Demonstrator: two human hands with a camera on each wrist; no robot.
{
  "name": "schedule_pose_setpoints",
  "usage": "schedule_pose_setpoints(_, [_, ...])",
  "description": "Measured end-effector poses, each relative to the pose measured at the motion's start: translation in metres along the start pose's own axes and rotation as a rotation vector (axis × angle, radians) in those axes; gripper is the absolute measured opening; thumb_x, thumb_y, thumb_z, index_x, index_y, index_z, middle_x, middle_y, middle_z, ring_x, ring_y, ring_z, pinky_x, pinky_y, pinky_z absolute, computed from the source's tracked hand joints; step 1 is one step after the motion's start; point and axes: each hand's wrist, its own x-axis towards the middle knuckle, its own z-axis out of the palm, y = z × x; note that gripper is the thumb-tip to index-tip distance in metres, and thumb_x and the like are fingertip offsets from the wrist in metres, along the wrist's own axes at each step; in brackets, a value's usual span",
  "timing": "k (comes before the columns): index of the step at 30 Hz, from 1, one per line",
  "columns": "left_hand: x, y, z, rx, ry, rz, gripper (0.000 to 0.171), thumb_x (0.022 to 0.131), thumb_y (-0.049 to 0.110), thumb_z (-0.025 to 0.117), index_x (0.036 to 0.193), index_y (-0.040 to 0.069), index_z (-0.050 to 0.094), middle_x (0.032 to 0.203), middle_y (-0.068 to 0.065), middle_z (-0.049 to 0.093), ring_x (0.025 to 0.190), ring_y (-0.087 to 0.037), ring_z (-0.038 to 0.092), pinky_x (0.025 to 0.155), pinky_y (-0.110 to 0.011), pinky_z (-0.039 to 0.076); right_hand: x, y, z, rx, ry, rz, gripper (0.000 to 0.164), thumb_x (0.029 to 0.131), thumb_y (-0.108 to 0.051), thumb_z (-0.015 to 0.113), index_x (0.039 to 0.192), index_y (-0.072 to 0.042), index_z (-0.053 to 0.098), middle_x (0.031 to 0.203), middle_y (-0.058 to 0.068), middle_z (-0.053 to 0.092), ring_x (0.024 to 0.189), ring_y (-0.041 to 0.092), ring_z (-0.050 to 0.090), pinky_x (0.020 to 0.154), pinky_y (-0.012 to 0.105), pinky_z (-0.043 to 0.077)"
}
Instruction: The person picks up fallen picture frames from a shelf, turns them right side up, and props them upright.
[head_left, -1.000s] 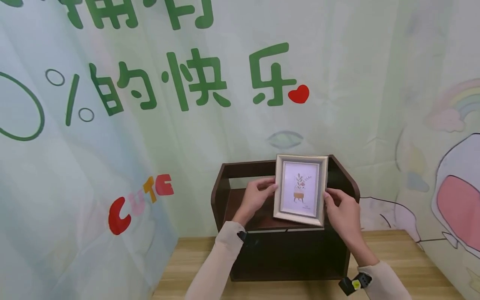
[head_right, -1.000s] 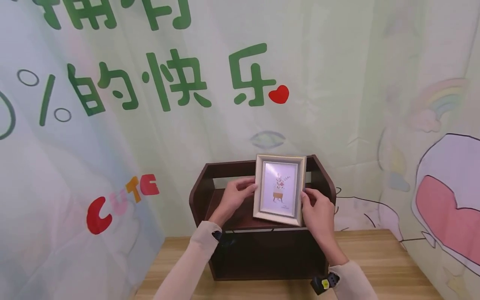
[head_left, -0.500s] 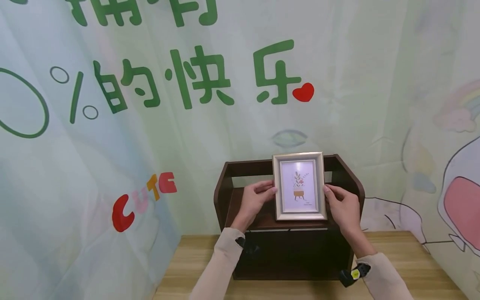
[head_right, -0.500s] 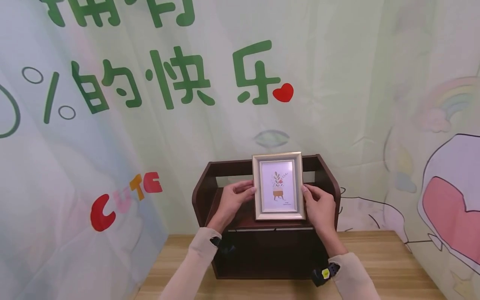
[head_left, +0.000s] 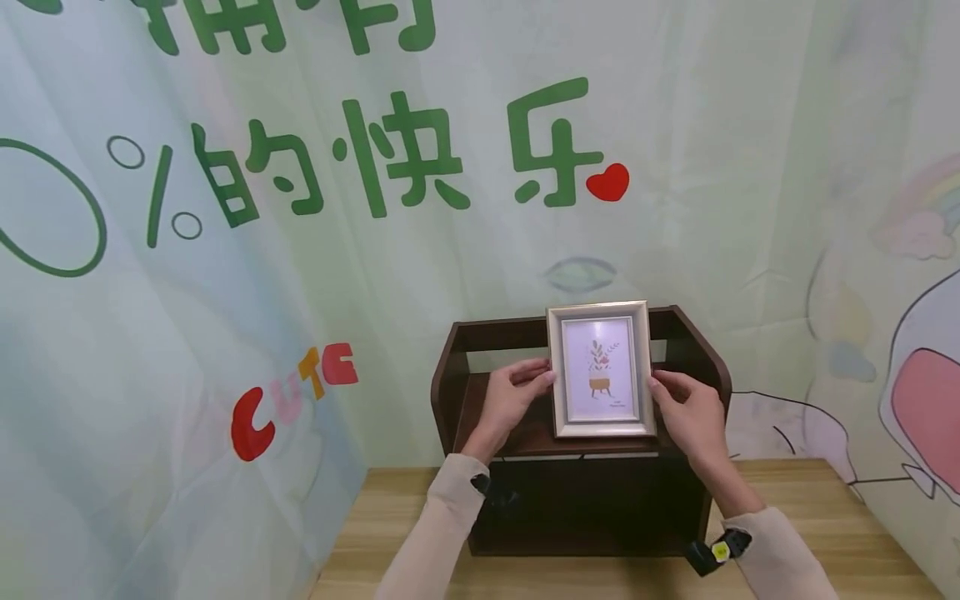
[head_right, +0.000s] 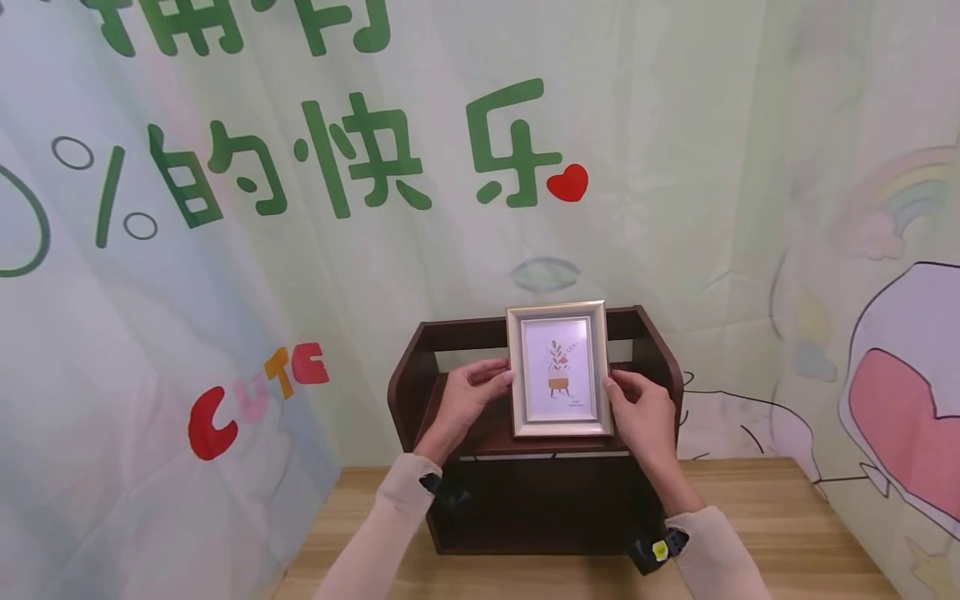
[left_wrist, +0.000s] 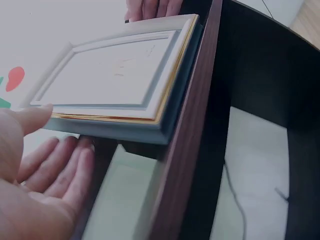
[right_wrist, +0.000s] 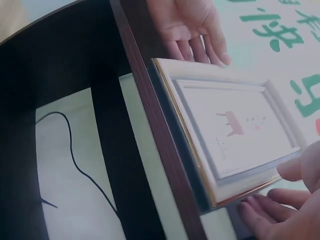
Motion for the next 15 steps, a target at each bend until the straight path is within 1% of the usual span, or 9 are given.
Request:
schedule_pose_setpoints(2, [-0.005,0.006,-0.006,0.095,0.002,0.030,0.041,0.096,0.020,0.078,0.132,0.001,0.071,0.129,-0.019,0.075,0.112,-0.026,0.075,0.096,-0.038,0.063,-0.006,-0.002,-0.006,-0.033,-0.021,-0.054,0.046,0.107,-0.034,0.062,0.138,0.000,0.067,0.135,0.025,0.070,0.119,0.039,0.070,0.101,0.054,0.058])
schedule_pose_setpoints(4, [-0.012,0.015,-0.016,0.202,-0.003,0.068,0.042,0.097,0.023,0.077,0.133,0.002,0.070,0.129,-0.017,0.074,0.116,-0.029,0.074,0.099,-0.041,0.061,-0.013,-0.004,-0.012,-0.062,-0.028,-0.120,0.048,0.105,-0.035,0.065,0.136,0.002,0.067,0.132,0.027,0.070,0.117,0.041,0.071,0.099,0.052,0.060])
schedule_pose_setpoints(5, [-0.016,0.021,-0.021,0.253,-0.005,0.087,0.043,0.098,0.025,0.077,0.134,0.003,0.069,0.130,-0.016,0.074,0.117,-0.029,0.073,0.100,-0.043,0.061,-0.017,-0.006,-0.016,-0.076,-0.024,-0.152,0.049,0.104,-0.036,0.067,0.134,0.002,0.067,0.130,0.028,0.071,0.115,0.042,0.071,0.096,0.047,0.062])
schedule_pose_setpoints(7, [-0.024,0.033,-0.032,0.363,-0.012,0.130,0.042,0.099,0.028,0.075,0.135,0.007,0.069,0.131,-0.014,0.074,0.120,-0.029,0.073,0.102,-0.045,0.060,-0.024,-0.008,-0.024,-0.090,0.003,-0.212,0.050,0.102,-0.038,0.070,0.132,0.003,0.067,0.127,0.028,0.072,0.112,0.043,0.073,0.088,0.029,0.063])
schedule_pose_setpoints(9, [-0.033,0.045,-0.043,0.464,-0.021,0.187,0.041,0.100,0.029,0.074,0.135,0.009,0.069,0.133,-0.013,0.072,0.121,-0.029,0.072,0.102,-0.047,0.060,-0.029,-0.011,-0.033,-0.097,0.049,-0.271,0.050,0.099,-0.038,0.074,0.129,0.002,0.069,0.123,0.027,0.073,0.108,0.041,0.074,0.081,0.011,0.057])
schedule_pose_setpoints(11, [-0.041,0.056,-0.054,0.581,-0.015,0.268,0.040,0.100,0.029,0.074,0.134,0.010,0.069,0.134,-0.013,0.072,0.121,-0.030,0.071,0.102,-0.049,0.059,-0.033,-0.013,-0.042,-0.096,0.104,-0.325,0.046,0.098,-0.035,0.076,0.127,0.000,0.071,0.121,0.025,0.075,0.104,0.039,0.073,0.078,0.000,0.046])
schedule_pose_setpoints(13, [-0.049,0.066,-0.064,0.703,0.004,0.364,0.040,0.100,0.029,0.074,0.135,0.010,0.069,0.134,-0.013,0.071,0.123,-0.031,0.069,0.103,-0.051,0.058,-0.034,-0.013,-0.051,-0.102,0.168,-0.376,0.041,0.096,-0.031,0.078,0.125,-0.001,0.073,0.119,0.022,0.076,0.101,0.037,0.072,0.080,-0.001,0.041])
schedule_pose_setpoints(14, [-0.054,0.070,-0.069,0.757,0.020,0.406,0.041,0.099,0.029,0.074,0.135,0.009,0.069,0.134,-0.013,0.071,0.125,-0.032,0.068,0.104,-0.051,0.057,-0.034,-0.012,-0.056,-0.108,0.190,-0.395,0.040,0.096,-0.030,0.078,0.125,-0.002,0.073,0.119,0.021,0.076,0.102,0.037,0.071,0.081,0.001,0.041])
schedule_pose_setpoints(15, [-0.058,0.072,-0.074,0.808,0.039,0.445,0.042,0.099,0.029,0.075,0.135,0.008,0.069,0.134,-0.014,0.070,0.126,-0.033,0.067,0.105,-0.052,0.057,-0.034,-0.011,-0.061,-0.121,0.200,-0.411,0.040,0.097,-0.029,0.077,0.126,-0.002,0.072,0.121,0.021,0.076,0.104,0.038,0.069,0.085,0.008,0.044])
